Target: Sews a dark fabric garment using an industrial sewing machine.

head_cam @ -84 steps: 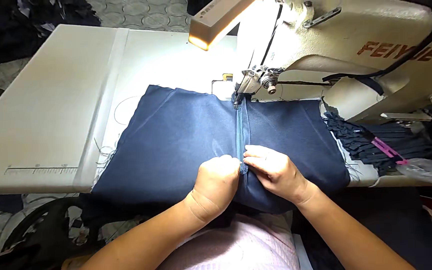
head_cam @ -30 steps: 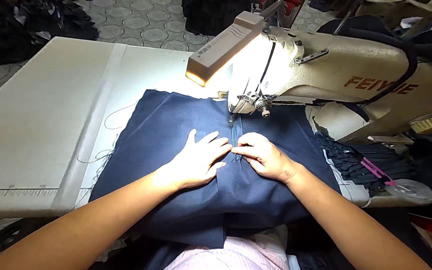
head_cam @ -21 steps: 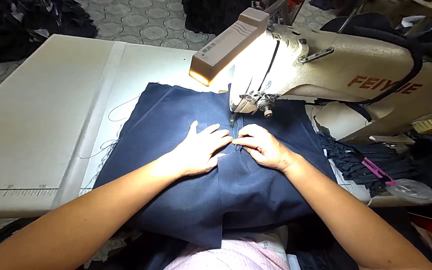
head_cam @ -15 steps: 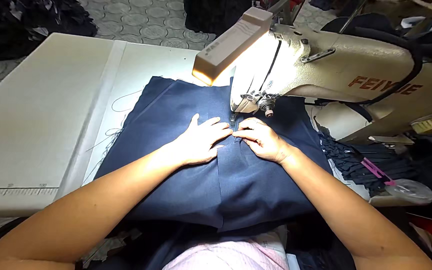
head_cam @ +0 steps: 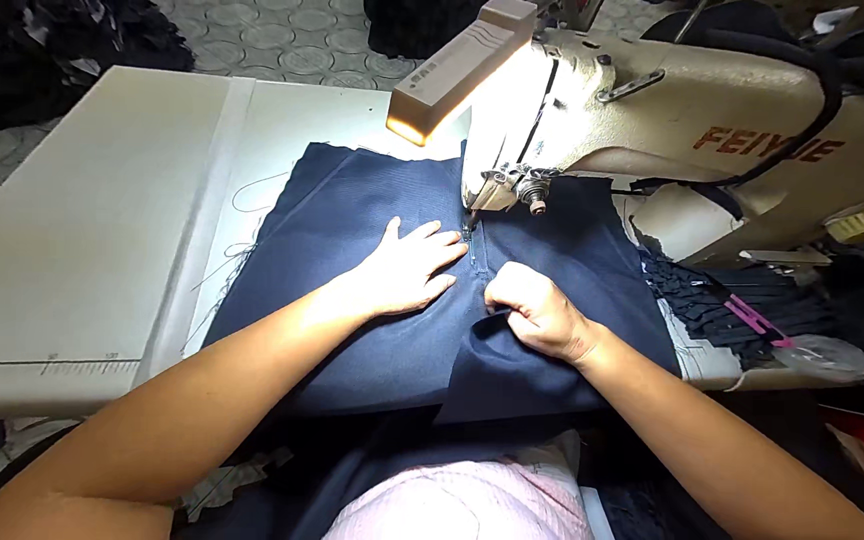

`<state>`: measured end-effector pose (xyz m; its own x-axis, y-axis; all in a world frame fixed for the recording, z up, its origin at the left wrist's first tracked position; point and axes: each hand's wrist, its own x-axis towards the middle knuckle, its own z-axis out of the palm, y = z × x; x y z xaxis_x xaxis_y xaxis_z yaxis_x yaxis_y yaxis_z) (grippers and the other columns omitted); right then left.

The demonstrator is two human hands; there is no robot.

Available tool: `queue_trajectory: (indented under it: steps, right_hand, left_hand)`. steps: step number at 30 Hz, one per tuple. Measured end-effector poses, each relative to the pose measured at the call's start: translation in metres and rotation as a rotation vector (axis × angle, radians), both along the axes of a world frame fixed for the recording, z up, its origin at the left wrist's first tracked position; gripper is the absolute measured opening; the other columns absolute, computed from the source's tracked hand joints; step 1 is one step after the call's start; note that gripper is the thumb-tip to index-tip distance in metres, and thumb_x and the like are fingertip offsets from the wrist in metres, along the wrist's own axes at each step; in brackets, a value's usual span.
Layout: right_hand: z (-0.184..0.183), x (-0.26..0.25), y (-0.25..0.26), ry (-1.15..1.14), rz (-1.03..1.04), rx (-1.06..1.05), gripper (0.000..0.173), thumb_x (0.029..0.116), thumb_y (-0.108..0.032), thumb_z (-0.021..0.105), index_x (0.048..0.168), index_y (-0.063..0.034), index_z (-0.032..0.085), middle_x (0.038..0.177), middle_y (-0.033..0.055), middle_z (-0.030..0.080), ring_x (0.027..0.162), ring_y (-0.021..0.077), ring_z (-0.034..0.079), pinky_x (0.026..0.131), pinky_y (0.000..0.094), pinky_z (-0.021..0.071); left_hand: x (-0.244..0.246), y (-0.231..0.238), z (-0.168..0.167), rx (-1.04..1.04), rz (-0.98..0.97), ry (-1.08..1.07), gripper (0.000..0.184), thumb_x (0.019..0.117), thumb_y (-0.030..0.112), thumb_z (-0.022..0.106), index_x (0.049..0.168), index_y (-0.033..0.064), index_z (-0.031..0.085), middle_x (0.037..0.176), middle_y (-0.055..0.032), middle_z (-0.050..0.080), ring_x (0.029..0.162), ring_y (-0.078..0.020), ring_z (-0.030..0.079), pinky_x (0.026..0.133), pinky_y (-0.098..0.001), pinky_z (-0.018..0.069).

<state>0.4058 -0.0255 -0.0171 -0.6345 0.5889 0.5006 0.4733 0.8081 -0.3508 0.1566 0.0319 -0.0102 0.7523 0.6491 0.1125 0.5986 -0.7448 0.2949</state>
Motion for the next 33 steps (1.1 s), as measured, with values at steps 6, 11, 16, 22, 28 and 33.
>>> queue_trajectory:
  steps: [6,11,16,22,28,33]
  right_hand:
    - [0.019,-0.015,-0.008,0.007,-0.385,-0.344,0.04,0.1069,-0.021,0.04,0.088,-0.0039,0.07,0.071,0.0062,0.064,0.068,0.0179,0.064,0.062,0.0394,0.0506]
    - [0.028,-0.026,-0.009,-0.04,-0.509,-0.463,0.054,0.1122,-0.034,0.034,0.079,-0.0054,0.067,0.067,0.0073,0.061,0.064,0.0206,0.062,0.06,0.0421,0.049]
    - [0.03,-0.036,-0.011,-0.166,-0.546,-0.443,0.06,0.1098,-0.046,0.039,0.075,-0.003,0.063,0.067,0.012,0.06,0.07,0.0289,0.065,0.063,0.0508,0.0497]
    - [0.014,-0.046,-0.016,-0.13,-0.558,-0.296,0.026,0.0961,-0.024,0.066,0.085,-0.0008,0.068,0.071,0.0117,0.063,0.073,0.0293,0.066,0.068,0.0486,0.053]
    - [0.009,-0.059,-0.028,-0.119,-0.656,-0.175,0.023,0.0911,-0.011,0.063,0.105,0.0039,0.074,0.083,0.0176,0.069,0.083,0.0341,0.07,0.073,0.05,0.0564]
    - [0.019,-0.073,-0.035,-0.383,-0.697,-0.253,0.034,0.0981,-0.008,0.055,0.127,0.007,0.065,0.106,0.0223,0.069,0.105,0.0385,0.067,0.082,0.0487,0.0559]
  left_hand:
    - [0.02,-0.076,0.01,-0.124,0.176,0.212,0.091,0.0936,0.058,0.051,0.163,0.0051,0.024,0.171,-0.0144,0.02,0.159,-0.0355,0.009,0.113,-0.0798,0.0073]
    - [0.025,-0.086,-0.01,0.015,0.263,-0.021,0.051,0.1078,0.029,0.038,0.15,0.0034,0.05,0.159,-0.016,0.045,0.152,-0.0383,0.034,0.11,-0.0812,0.0178]
    - [0.023,-0.083,-0.014,-0.015,0.285,-0.165,0.047,0.108,0.023,0.034,0.141,0.0047,0.061,0.152,-0.0125,0.055,0.149,-0.0372,0.04,0.114,-0.0782,0.0162]
    - [0.017,-0.092,-0.009,-0.042,0.203,0.065,0.066,0.1037,0.039,0.036,0.16,0.0051,0.035,0.168,-0.0097,0.03,0.159,-0.0283,0.017,0.117,-0.0757,0.0056]
    - [0.021,-0.094,-0.005,-0.102,0.212,0.055,0.066,0.1021,0.036,0.039,0.16,0.0042,0.033,0.169,-0.0112,0.029,0.159,-0.0284,0.015,0.117,-0.0756,0.0019]
    - [0.011,-0.087,-0.004,-0.078,0.139,0.037,0.064,0.104,0.039,0.038,0.159,0.0067,0.037,0.167,-0.0098,0.034,0.158,-0.028,0.021,0.118,-0.0741,0.0093]
